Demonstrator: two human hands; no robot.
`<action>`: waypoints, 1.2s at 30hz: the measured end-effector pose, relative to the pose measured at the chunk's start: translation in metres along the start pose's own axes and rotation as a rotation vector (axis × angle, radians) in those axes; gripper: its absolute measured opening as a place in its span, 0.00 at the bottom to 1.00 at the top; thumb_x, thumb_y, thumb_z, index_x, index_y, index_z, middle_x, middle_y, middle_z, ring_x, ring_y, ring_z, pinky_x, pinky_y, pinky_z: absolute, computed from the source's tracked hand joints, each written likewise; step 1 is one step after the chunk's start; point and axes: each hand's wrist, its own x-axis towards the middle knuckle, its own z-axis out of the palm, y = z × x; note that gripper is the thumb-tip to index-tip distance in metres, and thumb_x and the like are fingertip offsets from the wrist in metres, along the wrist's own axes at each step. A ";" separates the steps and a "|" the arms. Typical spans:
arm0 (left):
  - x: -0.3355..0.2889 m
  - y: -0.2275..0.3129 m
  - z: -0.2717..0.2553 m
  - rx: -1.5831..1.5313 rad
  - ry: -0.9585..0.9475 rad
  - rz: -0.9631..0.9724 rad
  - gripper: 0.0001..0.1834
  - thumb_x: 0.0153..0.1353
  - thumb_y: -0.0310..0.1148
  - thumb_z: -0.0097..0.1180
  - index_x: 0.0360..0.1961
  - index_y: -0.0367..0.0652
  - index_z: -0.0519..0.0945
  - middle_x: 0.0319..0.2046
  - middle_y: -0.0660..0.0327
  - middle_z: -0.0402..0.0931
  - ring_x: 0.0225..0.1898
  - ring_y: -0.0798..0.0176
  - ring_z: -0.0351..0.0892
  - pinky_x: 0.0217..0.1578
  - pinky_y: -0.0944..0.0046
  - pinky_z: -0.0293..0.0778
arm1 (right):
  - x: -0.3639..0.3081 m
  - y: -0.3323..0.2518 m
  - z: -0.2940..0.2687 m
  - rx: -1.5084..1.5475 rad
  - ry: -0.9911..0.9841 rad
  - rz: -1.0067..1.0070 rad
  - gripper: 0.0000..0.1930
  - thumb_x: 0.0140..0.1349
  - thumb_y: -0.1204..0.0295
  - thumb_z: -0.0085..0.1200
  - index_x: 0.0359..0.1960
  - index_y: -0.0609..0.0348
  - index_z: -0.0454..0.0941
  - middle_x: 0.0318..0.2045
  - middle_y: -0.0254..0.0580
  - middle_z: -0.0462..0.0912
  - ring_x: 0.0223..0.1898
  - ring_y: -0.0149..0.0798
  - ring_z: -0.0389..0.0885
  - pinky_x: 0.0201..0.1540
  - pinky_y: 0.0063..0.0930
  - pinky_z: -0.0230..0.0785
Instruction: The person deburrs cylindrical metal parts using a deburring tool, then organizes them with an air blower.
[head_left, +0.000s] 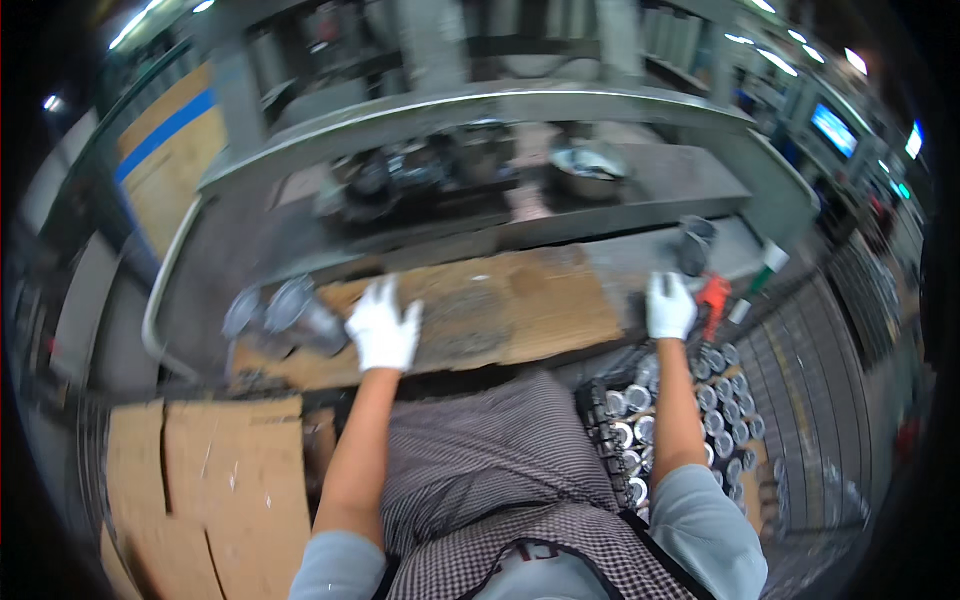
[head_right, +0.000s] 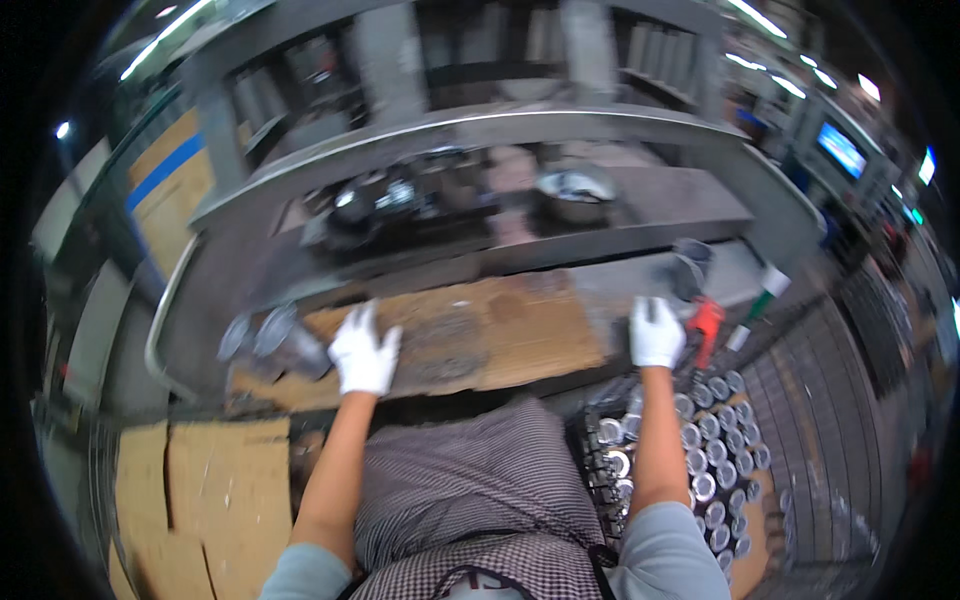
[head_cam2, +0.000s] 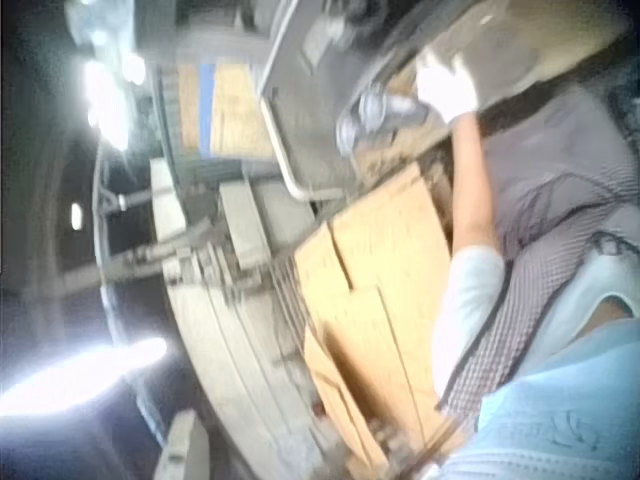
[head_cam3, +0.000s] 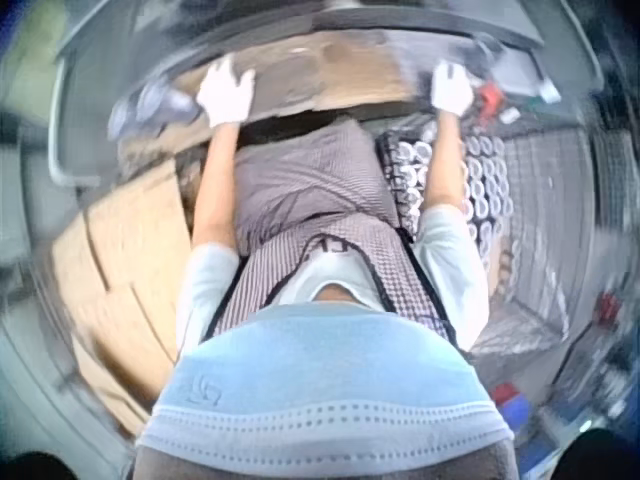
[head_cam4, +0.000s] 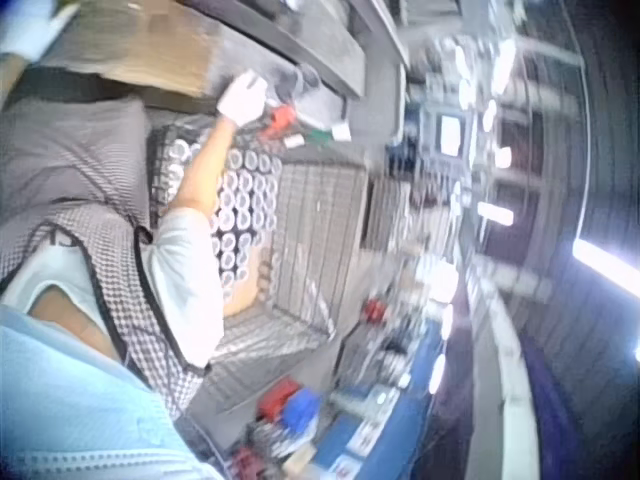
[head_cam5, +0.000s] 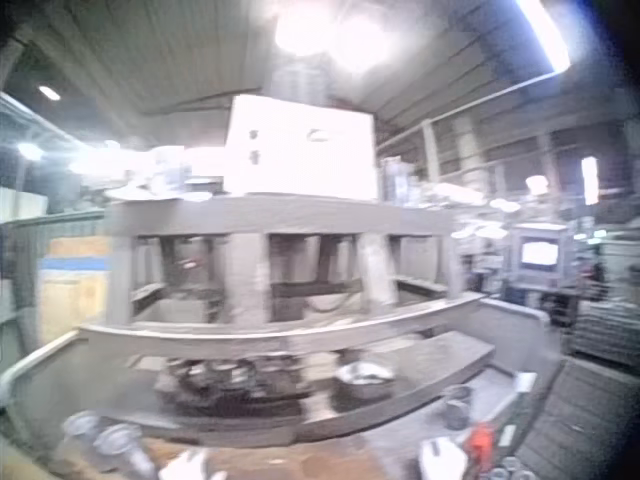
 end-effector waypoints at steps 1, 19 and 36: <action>-0.003 -0.005 -0.001 0.007 0.013 0.004 0.35 0.55 0.49 0.61 0.63 0.47 0.70 0.61 0.45 0.68 0.58 0.43 0.71 0.57 0.44 0.65 | 0.000 -0.008 -0.001 -0.042 -0.074 0.047 0.17 0.65 0.54 0.51 0.33 0.54 0.79 0.30 0.54 0.82 0.34 0.59 0.80 0.38 0.47 0.73; -0.009 -0.006 0.021 0.084 0.055 0.037 0.30 0.57 0.52 0.58 0.58 0.51 0.75 0.57 0.50 0.71 0.60 0.46 0.66 0.57 0.45 0.60 | 0.000 0.006 -0.002 -0.032 -0.035 0.021 0.19 0.65 0.53 0.49 0.27 0.56 0.75 0.25 0.55 0.80 0.30 0.58 0.80 0.34 0.49 0.70; -0.011 -0.003 0.005 0.054 -0.017 -0.004 0.37 0.56 0.51 0.60 0.66 0.51 0.67 0.64 0.46 0.64 0.60 0.42 0.65 0.58 0.44 0.62 | -0.006 0.004 0.000 -0.042 -0.064 -0.001 0.18 0.65 0.53 0.49 0.30 0.56 0.75 0.26 0.55 0.81 0.32 0.58 0.80 0.36 0.49 0.71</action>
